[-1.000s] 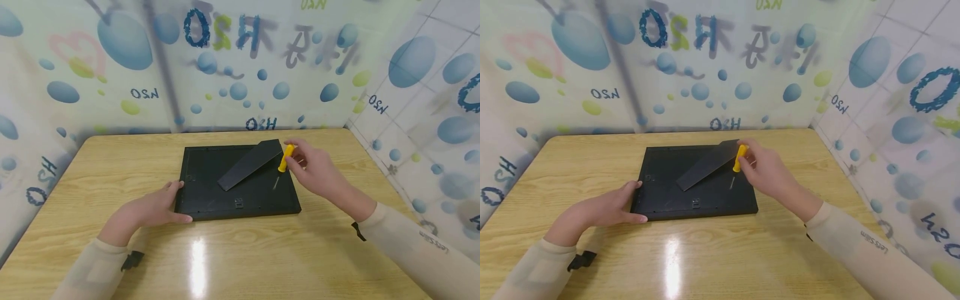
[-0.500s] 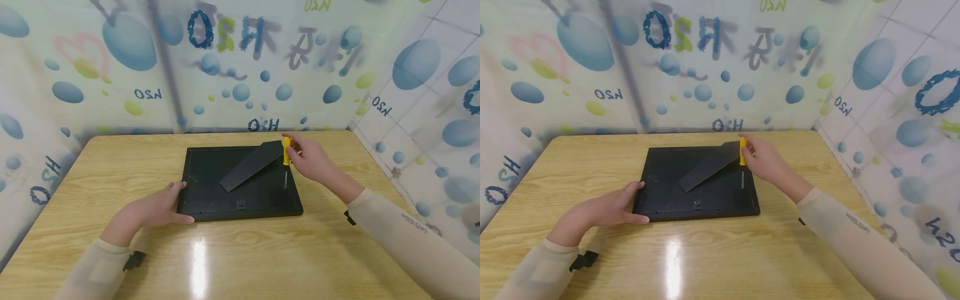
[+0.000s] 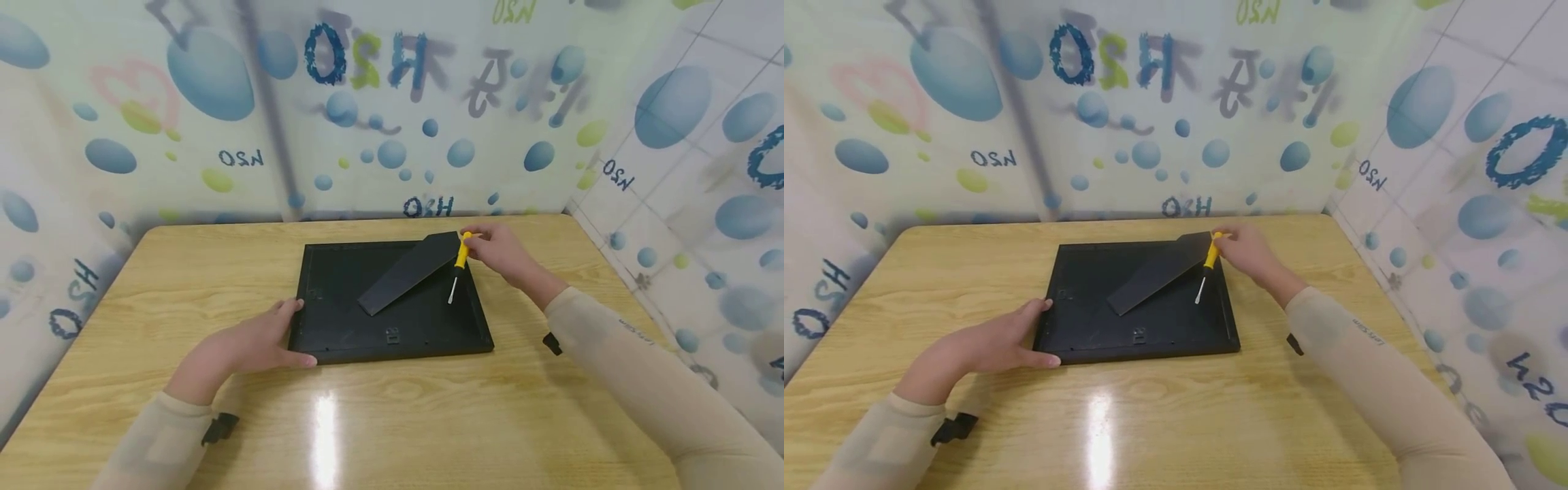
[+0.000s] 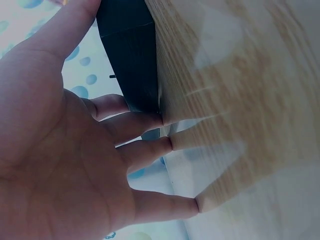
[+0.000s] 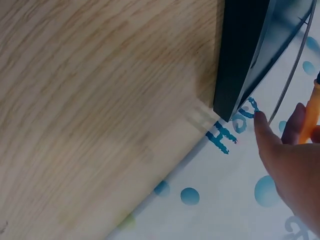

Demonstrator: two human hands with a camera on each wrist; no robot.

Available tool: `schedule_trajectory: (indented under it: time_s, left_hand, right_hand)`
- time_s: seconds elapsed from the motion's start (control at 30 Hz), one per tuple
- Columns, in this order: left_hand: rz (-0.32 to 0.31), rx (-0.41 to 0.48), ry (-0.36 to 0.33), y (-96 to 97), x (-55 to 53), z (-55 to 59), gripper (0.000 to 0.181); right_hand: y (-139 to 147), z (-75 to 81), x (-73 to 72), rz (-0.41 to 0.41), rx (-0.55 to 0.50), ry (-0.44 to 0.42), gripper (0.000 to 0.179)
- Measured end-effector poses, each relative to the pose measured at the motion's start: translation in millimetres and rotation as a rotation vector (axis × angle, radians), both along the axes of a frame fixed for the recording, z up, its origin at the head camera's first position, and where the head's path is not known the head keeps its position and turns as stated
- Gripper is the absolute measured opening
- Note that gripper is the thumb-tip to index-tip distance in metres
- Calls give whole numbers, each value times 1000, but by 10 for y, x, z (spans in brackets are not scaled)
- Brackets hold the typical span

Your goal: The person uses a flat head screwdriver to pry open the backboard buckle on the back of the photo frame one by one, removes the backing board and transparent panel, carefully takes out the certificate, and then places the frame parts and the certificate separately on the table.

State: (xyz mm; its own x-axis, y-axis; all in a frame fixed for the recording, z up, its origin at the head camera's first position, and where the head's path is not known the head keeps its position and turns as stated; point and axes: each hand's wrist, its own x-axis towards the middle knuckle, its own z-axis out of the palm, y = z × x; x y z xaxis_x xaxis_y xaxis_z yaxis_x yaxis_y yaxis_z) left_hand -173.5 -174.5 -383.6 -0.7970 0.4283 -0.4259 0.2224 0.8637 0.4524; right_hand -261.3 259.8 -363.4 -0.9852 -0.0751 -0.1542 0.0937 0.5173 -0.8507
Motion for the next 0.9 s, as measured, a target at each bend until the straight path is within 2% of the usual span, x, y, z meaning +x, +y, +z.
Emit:
schedule_trajectory:
  time_s: [0.1, 0.33, 0.57, 0.9]
  left_hand:
    - [1, -5, 4, 6, -2, -5, 129]
    - [-4, -11, 13, 10, -5, 0, 128]
    - [3, -7, 5, 7, 3, -5, 128]
    - [3, -4, 10, -11, 13, -11, 127]
  right_hand:
    - [-5, -17, 4, 11, -61, 1, 43]
    - [-61, 82, 86, -33, -57, 71, 40]
    - [-140, 295, 182, -34, -69, 183, 37]
    - [-387, 684, 391, 46, -138, 326, 29]
